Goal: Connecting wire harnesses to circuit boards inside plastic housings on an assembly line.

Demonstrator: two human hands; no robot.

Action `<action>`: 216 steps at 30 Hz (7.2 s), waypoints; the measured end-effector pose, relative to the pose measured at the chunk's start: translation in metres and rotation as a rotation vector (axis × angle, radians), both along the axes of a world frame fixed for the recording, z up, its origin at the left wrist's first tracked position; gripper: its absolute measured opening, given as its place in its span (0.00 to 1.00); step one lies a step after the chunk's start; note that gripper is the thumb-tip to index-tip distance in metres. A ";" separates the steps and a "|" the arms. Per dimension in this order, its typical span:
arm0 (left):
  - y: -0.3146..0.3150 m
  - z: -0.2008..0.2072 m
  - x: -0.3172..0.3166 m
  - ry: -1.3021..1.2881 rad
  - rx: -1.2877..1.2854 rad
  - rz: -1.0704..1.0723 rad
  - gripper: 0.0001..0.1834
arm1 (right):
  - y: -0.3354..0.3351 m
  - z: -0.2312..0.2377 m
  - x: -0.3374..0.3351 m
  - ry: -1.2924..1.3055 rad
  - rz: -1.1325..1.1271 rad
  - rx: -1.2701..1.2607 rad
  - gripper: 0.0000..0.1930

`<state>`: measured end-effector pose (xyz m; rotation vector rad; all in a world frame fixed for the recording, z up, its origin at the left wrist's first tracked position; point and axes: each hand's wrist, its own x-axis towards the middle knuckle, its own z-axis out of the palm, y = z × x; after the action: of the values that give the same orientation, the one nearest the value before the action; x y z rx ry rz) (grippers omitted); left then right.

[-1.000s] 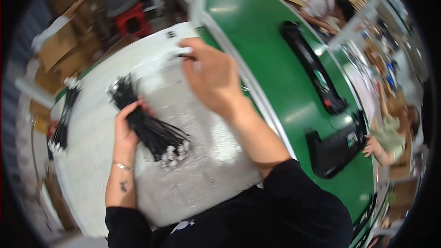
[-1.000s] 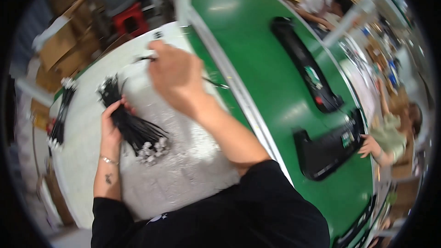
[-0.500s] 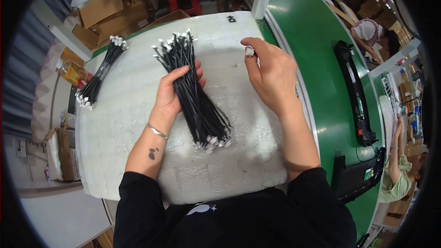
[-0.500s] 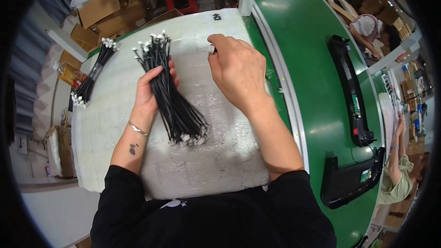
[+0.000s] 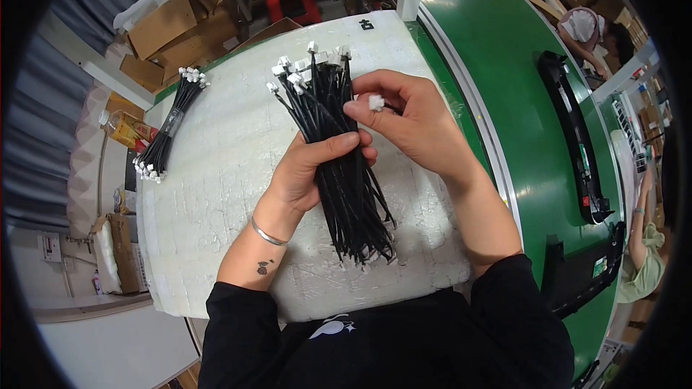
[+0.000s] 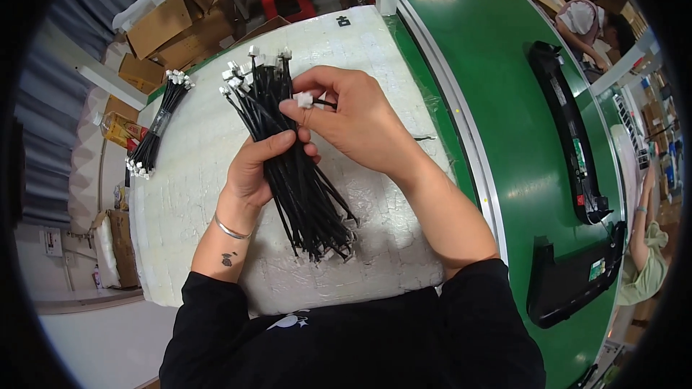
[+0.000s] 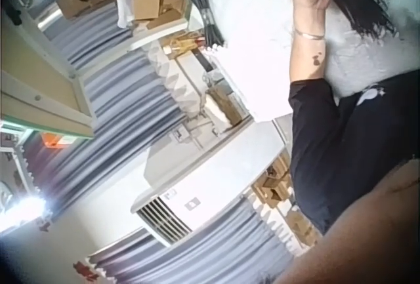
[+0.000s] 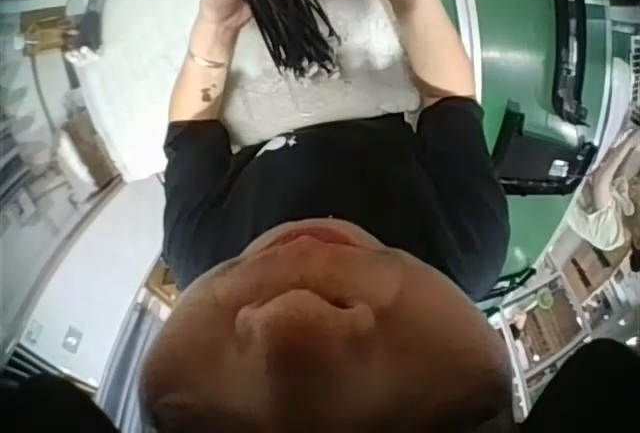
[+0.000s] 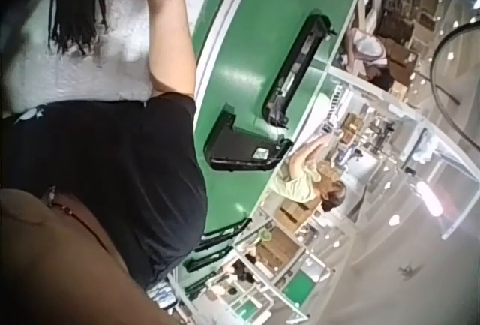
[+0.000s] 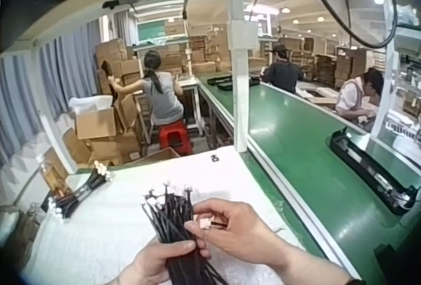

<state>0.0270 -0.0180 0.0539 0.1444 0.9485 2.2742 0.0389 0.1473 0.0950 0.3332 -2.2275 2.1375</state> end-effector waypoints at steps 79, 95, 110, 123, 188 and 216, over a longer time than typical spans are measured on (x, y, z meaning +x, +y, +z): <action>-0.030 -0.077 -0.076 -0.280 -0.057 0.294 0.07 | 0.190 -0.040 -0.187 -0.092 -0.724 1.515 0.11; -0.026 -0.074 -0.072 -0.163 -0.160 0.233 0.05 | 0.224 -0.080 -0.241 -0.319 -0.671 1.692 0.19; -0.081 0.018 -0.048 -0.016 0.531 0.075 0.08 | 0.116 0.038 0.190 0.366 -0.188 1.408 0.18; -0.080 0.068 0.099 0.150 0.247 -0.076 0.16 | 0.044 0.005 0.132 0.824 -0.137 1.399 0.09; -0.140 0.064 0.124 0.579 -1.309 0.401 0.22 | -0.015 -0.081 0.144 0.612 0.222 1.225 0.14; -0.023 -0.039 0.014 -0.103 -0.120 0.067 0.05 | 0.033 -0.048 -0.001 -0.124 -0.054 0.305 0.14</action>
<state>0.0413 -0.0413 0.0152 -0.0574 1.0455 2.2549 0.0384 0.1808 0.0467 0.1496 -2.6033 1.8379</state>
